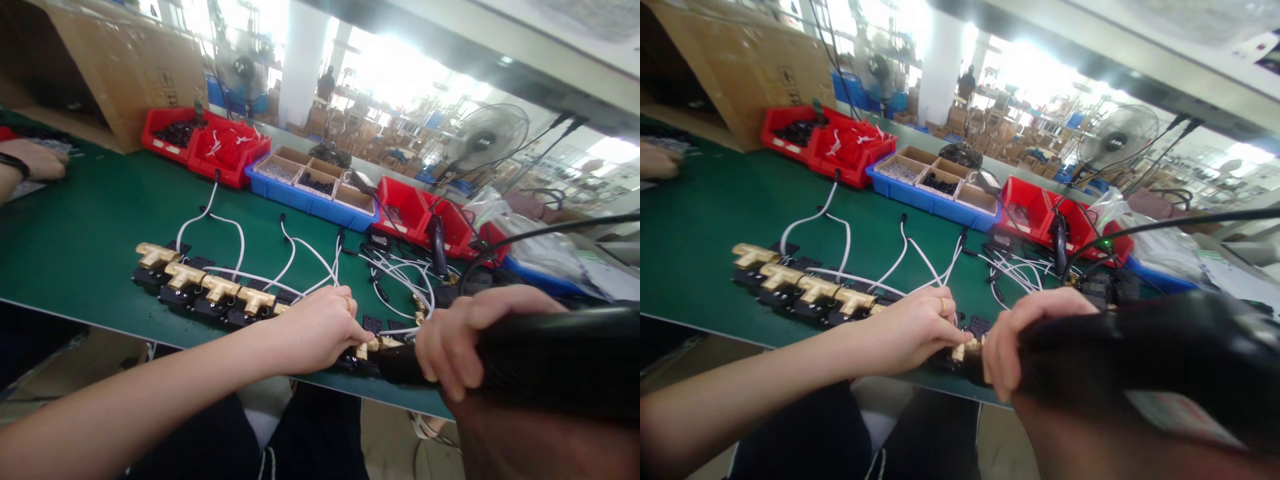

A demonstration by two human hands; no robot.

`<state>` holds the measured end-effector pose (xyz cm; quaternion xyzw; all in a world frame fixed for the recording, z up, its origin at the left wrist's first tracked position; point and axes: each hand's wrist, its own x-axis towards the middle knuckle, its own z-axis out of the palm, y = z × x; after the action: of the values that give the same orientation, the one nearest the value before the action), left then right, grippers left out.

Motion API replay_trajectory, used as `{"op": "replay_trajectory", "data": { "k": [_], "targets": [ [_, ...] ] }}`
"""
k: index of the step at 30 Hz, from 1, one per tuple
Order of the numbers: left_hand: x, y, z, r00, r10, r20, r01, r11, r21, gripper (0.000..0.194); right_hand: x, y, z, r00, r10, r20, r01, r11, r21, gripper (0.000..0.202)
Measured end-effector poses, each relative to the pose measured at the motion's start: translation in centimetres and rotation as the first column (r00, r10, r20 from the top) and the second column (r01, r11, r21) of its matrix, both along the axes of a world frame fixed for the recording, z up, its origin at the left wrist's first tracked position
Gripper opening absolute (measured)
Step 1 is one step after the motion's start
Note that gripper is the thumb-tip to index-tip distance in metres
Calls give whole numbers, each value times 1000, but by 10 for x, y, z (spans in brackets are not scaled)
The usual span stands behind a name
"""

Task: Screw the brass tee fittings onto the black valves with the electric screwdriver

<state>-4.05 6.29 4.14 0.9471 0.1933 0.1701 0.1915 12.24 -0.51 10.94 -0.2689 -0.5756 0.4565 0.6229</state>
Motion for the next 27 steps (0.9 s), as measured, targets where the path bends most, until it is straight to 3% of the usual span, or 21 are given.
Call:
{"op": "replay_trajectory", "data": {
  "k": [3, 9, 15, 18, 20, 22, 27],
  "targets": [
    [1, -2, -1, 999, 33, 22, -32, 999, -32, 22, 1, -5, 7, 999, 7, 41, -12, 992, 123, 24],
    [1, -5, 6, 984, 180, -1, -179, 975, -133, 8, -30, -4, 8, 996, -84, 36, 82, 994, 69, 35],
    [-2, 0, 16, 989, 146, -40, -151, 969, -193, 13, -43, -1, 2, 998, -57, 24, 56, 998, 42, 32],
    [-3, 1, 14, 990, 139, -11, -138, 972, -188, 16, -29, 9, -1, 988, 117, 97, -126, 988, 87, 25],
    [-3, 2, 13, 990, 139, 3, -136, 972, -191, 18, -17, 20, -2, 927, 329, 180, -350, 931, 103, 25],
    [-3, 2, 13, 991, 136, 0, -133, 970, -205, 19, -8, 28, -2, 864, 462, 198, -485, 871, 85, 24],
    [-4, 2, 14, 991, 132, -21, -133, 963, -236, 20, -8, 29, -3, 876, 477, 75, -480, 877, 17, 21]
  ]
}}
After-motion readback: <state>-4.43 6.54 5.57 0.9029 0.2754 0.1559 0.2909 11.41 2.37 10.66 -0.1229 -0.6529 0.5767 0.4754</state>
